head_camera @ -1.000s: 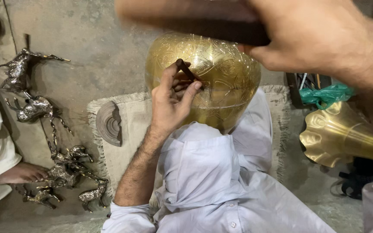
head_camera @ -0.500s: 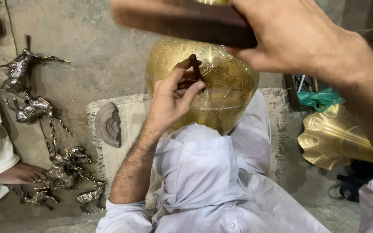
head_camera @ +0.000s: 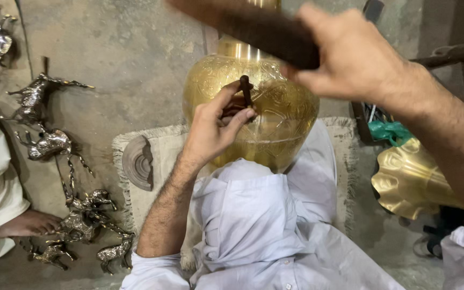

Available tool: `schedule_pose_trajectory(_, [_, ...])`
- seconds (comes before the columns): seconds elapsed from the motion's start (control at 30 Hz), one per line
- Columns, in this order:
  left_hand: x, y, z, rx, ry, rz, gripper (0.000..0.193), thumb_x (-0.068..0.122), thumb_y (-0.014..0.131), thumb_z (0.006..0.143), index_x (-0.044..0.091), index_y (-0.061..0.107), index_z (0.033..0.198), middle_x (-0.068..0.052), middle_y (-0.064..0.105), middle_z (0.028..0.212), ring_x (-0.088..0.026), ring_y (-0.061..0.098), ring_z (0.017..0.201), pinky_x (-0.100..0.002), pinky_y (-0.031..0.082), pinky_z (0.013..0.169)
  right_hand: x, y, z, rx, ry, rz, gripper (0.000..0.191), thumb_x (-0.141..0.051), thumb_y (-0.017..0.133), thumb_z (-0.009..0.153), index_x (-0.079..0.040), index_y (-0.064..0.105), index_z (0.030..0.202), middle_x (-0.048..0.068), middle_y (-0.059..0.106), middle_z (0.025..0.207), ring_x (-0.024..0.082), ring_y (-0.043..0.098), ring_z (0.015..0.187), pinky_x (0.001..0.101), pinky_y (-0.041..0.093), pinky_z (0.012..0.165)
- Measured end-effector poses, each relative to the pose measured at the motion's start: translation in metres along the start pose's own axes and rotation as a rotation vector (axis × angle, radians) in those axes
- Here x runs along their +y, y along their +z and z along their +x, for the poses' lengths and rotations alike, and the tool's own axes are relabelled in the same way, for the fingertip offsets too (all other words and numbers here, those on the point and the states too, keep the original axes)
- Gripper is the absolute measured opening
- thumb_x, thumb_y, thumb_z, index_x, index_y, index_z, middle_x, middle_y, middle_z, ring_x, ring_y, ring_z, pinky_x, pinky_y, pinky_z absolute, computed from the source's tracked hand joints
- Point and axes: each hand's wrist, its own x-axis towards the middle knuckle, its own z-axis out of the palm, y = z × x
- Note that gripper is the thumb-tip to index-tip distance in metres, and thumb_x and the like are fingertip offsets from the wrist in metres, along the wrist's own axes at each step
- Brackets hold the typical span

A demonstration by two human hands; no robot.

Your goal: The person sits on the floor with a large brass vase in their lap, holding a chisel against the vase's engraved surface and striking the chisel with a wooden mallet to carve decorative patterns, repositioning the chisel across different areas of the vase.

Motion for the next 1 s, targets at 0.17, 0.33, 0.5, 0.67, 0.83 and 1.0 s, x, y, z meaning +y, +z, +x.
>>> schedule_pose_trajectory(0.17, [0.007, -0.003, 0.004, -0.042, -0.034, 0.004, 0.048, 0.015, 0.073, 0.099, 0.000, 0.054, 0.140, -0.014, 0.078, 0.109, -0.017, 0.078, 0.102, -0.031, 0.068, 0.090, 0.004, 0.005, -0.001, -0.031, 0.080, 0.002, 0.034, -0.023, 0.081, 0.088, -0.008, 0.062, 0.112, 0.012, 0.072, 0.083, 0.029, 0.073, 0.071, 0.0445, 0.058, 0.062])
schedule_pose_trajectory(0.33, [0.013, -0.004, 0.007, -0.060, -0.050, 0.051, 0.037, 0.017, 0.076, 0.099, 0.003, 0.063, 0.131, -0.013, 0.081, 0.109, -0.017, 0.080, 0.101, -0.030, 0.069, 0.086, 0.003, 0.005, -0.004, -0.276, 0.196, -0.284, 0.022, -0.025, 0.074, 0.098, -0.014, 0.062, 0.113, 0.010, 0.074, 0.084, 0.027, 0.074, 0.069, 0.0434, 0.060, 0.062])
schedule_pose_trajectory(0.5, [0.019, -0.007, 0.008, -0.067, -0.031, 0.062, 0.047, 0.017, 0.075, 0.097, 0.002, 0.058, 0.138, -0.013, 0.080, 0.107, -0.017, 0.080, 0.097, -0.032, 0.066, 0.083, 0.008, 0.007, -0.013, 0.042, 0.062, 0.041, 0.040, -0.021, 0.082, 0.085, -0.007, 0.063, 0.118, 0.012, 0.074, 0.087, 0.028, 0.074, 0.074, 0.0438, 0.060, 0.069])
schedule_pose_trajectory(0.67, [0.021, -0.008, 0.008, -0.084, -0.005, 0.042, 0.049, 0.017, 0.075, 0.098, 0.002, 0.056, 0.140, -0.013, 0.080, 0.108, -0.018, 0.079, 0.100, -0.032, 0.066, 0.088, 0.012, 0.011, -0.020, 0.101, 0.126, 0.126, 0.045, -0.029, 0.084, 0.087, -0.008, 0.064, 0.121, 0.012, 0.074, 0.089, 0.031, 0.073, 0.077, 0.0463, 0.059, 0.070])
schedule_pose_trajectory(0.83, [0.018, -0.008, 0.009, -0.134, -0.099, 0.179, 0.036, 0.022, 0.076, 0.099, 0.005, 0.064, 0.128, -0.013, 0.081, 0.106, -0.018, 0.082, 0.095, -0.033, 0.067, 0.084, 0.013, 0.015, -0.023, 0.032, 0.025, -0.268, 0.027, -0.021, 0.083, 0.086, -0.013, 0.068, 0.107, 0.005, 0.075, 0.080, 0.027, 0.074, 0.069, 0.0452, 0.059, 0.072])
schedule_pose_trajectory(1.0, [0.015, -0.009, 0.010, -0.150, 0.040, 0.103, 0.041, 0.021, 0.072, 0.102, 0.004, 0.059, 0.137, -0.014, 0.079, 0.114, -0.022, 0.080, 0.105, -0.035, 0.066, 0.091, 0.020, 0.020, -0.027, 0.006, 0.135, -0.018, 0.031, -0.023, 0.082, 0.091, -0.008, 0.064, 0.111, 0.010, 0.072, 0.077, 0.025, 0.073, 0.065, 0.0412, 0.058, 0.062])
